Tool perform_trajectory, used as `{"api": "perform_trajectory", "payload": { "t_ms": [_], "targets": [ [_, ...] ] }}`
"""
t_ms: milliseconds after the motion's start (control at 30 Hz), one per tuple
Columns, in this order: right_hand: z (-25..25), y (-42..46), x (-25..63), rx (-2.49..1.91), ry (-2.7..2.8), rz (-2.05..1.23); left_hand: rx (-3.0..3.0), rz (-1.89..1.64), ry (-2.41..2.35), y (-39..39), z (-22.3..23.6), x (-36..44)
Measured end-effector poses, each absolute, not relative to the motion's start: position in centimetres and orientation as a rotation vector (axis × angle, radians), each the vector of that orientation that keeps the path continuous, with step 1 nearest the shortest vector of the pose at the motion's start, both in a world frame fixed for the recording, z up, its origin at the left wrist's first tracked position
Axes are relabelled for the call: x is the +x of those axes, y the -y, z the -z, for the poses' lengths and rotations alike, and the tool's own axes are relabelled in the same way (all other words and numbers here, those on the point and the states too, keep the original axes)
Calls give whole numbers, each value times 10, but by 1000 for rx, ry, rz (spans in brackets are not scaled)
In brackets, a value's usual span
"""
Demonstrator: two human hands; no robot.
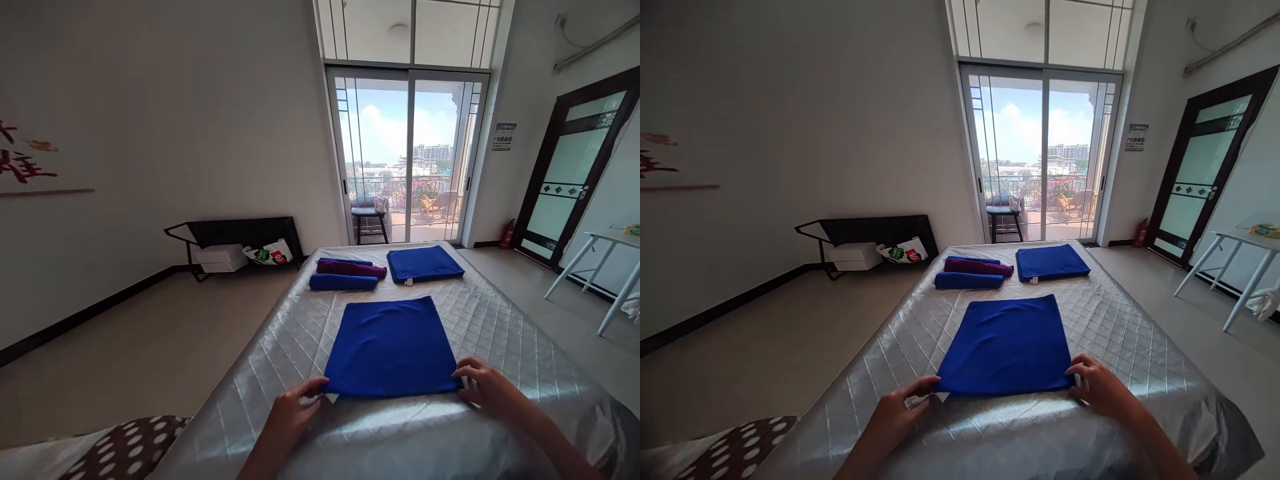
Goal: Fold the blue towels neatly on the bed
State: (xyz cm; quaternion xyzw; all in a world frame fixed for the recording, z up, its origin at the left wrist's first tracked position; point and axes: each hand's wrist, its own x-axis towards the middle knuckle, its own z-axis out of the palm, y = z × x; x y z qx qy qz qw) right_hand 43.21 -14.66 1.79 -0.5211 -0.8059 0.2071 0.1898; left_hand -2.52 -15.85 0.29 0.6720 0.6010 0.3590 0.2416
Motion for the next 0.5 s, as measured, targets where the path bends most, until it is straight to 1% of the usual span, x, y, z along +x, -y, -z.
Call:
{"api": "perform_trajectory", "payload": {
  "t_ms": [167,267,400,500],
  "targets": [
    [-13,151,425,-1318,2278,-428,1979,-1173,-1632,150,9,-24],
    [-14,157,425,-1222,2236,-426,2062,-1269,-1610,148,7,-19],
    [-25,157,425,-1125,2118,-416,2133,-1408,-1601,145,-14,-13],
    [-45,152,425,-1045,2065,-296,2154,-1480,-1614,144,-42,-10]
  ]
}}
